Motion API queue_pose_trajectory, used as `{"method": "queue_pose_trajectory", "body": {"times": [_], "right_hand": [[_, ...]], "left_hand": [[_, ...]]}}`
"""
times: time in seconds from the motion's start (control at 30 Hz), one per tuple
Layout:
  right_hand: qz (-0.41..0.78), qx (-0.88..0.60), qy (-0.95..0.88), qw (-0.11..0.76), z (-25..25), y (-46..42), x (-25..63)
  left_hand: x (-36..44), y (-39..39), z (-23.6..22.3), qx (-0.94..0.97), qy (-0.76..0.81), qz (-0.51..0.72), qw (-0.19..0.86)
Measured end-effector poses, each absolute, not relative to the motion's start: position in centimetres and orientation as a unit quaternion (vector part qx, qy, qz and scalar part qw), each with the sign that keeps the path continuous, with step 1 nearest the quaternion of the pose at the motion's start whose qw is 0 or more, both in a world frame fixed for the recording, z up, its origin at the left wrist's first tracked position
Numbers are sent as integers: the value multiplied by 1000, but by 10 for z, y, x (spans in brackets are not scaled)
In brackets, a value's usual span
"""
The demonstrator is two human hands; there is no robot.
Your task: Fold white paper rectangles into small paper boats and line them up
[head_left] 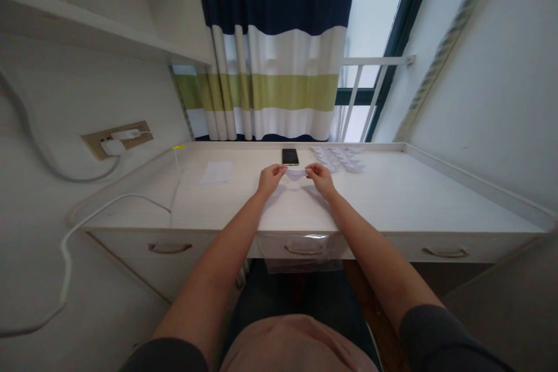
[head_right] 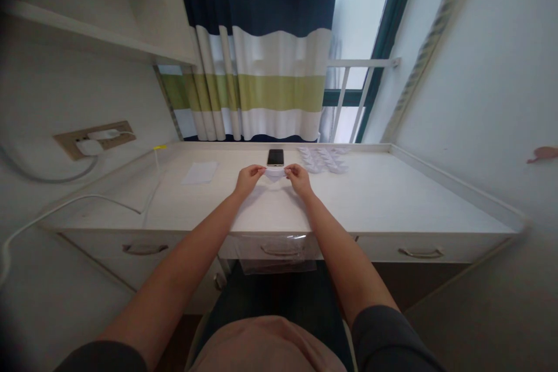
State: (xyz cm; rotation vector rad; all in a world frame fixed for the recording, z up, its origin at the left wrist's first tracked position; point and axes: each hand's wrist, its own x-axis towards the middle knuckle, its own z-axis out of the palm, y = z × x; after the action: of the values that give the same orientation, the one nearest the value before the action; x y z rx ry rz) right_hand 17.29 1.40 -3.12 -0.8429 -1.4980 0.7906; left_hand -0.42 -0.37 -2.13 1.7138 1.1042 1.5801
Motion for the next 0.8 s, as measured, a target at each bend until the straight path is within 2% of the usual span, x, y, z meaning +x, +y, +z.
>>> {"method": "queue_pose_trajectory", "body": {"times": [0.23, 0.6, 0.8], "right_hand": [[336, -353, -647, 586, -29, 9, 172], [358, -340, -650, 578, -25, 3, 171], [358, -374, -683, 515, -21, -2, 170]], "left_hand": [[-2, -8, -20, 627, 413, 547, 371], [-3, -4, -23, 664, 445, 510, 318], [0, -9, -21, 669, 424, 504, 344]]}}
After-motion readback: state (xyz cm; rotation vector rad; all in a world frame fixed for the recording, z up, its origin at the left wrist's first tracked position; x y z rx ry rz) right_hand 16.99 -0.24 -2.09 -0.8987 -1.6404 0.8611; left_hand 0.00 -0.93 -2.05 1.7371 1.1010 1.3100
